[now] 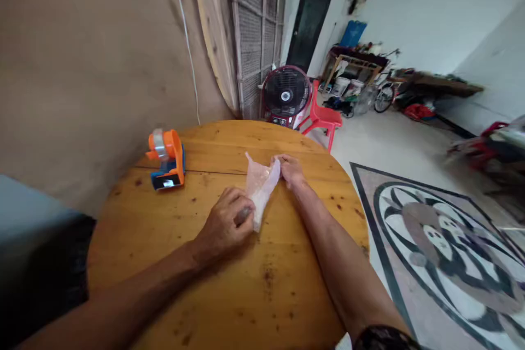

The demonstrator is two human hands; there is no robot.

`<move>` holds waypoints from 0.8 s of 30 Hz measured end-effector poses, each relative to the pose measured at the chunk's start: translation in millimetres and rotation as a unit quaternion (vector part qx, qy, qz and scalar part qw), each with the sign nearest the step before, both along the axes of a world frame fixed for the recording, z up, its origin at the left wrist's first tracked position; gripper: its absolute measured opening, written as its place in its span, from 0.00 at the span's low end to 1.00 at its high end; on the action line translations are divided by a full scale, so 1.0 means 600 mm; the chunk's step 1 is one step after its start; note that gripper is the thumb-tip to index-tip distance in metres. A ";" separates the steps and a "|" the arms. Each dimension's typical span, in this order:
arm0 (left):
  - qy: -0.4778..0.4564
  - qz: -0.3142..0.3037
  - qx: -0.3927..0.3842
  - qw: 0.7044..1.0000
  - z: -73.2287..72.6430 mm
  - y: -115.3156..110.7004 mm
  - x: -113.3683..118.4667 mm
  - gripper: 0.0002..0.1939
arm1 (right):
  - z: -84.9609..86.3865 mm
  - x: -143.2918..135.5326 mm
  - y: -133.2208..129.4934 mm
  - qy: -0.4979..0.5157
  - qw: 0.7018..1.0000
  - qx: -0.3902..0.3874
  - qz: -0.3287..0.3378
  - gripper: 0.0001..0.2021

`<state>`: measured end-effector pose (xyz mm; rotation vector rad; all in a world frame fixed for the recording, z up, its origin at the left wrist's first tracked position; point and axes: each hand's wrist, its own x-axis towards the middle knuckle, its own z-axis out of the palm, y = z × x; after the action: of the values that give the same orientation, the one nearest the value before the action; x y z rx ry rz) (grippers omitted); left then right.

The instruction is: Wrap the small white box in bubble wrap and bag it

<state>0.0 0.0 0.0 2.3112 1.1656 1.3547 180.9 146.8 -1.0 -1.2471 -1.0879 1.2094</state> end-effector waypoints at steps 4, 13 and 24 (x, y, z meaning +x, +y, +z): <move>-0.003 -0.004 -0.003 1.000 0.006 -0.005 0.000 0.06 | 0.008 0.009 -0.003 -0.007 1.000 -0.022 0.013 0.11; -0.002 0.001 -0.002 1.000 0.006 -0.005 -0.002 0.07 | 0.017 0.021 0.002 -0.012 0.997 -0.072 0.039 0.05; -0.047 -0.004 -0.099 0.994 0.008 0.001 -0.006 0.30 | 0.009 0.022 0.003 -0.066 0.995 -0.036 0.059 0.07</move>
<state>-3.6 0.6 4.5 2.0891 1.2021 1.2691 194.2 148.7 4.3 -1.3494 -1.2390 1.2788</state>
